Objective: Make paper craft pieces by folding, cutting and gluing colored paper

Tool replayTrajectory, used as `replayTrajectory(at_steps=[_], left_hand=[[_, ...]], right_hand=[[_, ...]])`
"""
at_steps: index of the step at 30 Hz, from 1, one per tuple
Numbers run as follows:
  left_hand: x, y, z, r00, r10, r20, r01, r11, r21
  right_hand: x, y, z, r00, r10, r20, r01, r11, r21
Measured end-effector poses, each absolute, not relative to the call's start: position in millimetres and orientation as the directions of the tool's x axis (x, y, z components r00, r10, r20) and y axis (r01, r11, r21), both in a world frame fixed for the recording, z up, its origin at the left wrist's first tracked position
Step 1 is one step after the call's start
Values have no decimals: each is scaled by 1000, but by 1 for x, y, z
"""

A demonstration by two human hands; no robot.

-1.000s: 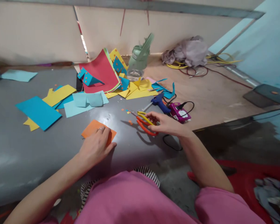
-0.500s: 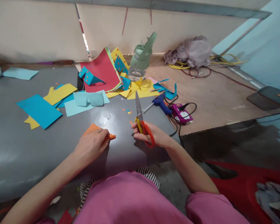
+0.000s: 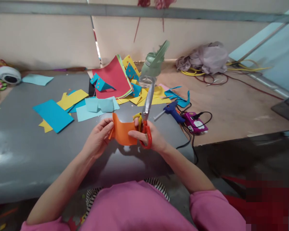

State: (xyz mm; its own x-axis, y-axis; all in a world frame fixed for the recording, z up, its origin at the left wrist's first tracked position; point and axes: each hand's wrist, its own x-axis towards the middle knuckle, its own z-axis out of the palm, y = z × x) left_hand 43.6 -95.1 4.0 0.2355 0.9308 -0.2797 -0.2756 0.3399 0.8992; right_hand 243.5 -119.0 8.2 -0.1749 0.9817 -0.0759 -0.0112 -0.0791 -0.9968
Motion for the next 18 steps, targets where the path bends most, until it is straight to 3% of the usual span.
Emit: replayTrajectory(at_steps=[8,13,18], left_hand=[[18,-88,-11,296,910,-289,-74,324,943],[13,-87,-8,420,831,-365,-137,456,880],[16,-64,5,456,825,-332,-151,440,885]], right_hand=[[247,-121,9,-185,977,-110,15,-109,-994],[251,-117,9,-145,988,-57,35,-52,-998],[254,-85,13,-119,993,18,60,25,-998]])
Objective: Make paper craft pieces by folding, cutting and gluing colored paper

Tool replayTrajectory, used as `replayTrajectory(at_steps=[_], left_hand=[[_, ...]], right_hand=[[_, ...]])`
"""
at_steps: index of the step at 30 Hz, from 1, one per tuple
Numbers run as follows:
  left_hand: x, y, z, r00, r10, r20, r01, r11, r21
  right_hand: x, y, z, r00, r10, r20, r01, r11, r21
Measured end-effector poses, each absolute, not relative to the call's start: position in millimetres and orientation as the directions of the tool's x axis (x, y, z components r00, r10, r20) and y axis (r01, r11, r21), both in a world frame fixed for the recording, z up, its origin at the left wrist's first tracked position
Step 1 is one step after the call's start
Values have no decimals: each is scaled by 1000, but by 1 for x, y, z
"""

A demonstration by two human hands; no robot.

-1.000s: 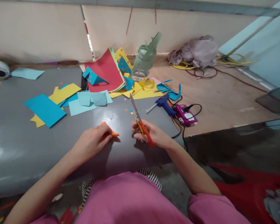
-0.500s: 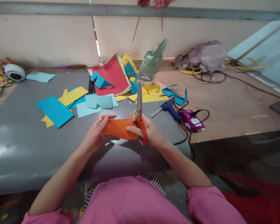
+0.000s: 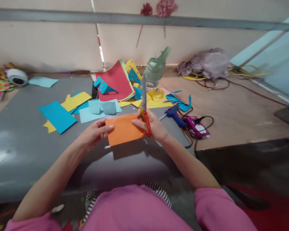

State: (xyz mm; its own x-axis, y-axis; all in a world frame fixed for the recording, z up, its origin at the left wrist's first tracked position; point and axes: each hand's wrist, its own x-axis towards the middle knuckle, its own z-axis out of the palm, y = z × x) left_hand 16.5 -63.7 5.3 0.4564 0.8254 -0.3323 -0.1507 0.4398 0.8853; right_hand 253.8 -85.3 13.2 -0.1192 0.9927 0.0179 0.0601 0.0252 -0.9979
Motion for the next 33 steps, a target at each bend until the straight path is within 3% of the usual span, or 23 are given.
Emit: replayTrajectory(at_steps=[4,7,18,21,25,30,33], left_hand=[[16,-34,10,449,855,-258,-256,400,880],[14,-21,4,482,835,-265,-292,438,850],[11,-25,-2,486,802,-347,-178,480,859],[11,-27,-2,506,798,-327,-109,436,893],[11,-29,-2,404,877,-260,-173,353,920],[13,-35,4,538,794,-283,-96,391,915],[15,-37,7,492,824,-281,-77,363,929]], right_hand=[[254,-56,15,-48,994,97,51,99,-994],[254,-47,12,-26,997,71,24,71,-997],[256,-44,6,48,999,3,52,0,-999],[257,-44,4,90,995,42,66,36,-997],[259,-44,2,113,992,57,120,43,-992],[261,-46,1,178,979,102,182,69,-981],[263,-46,0,210,966,148,217,102,-971]])
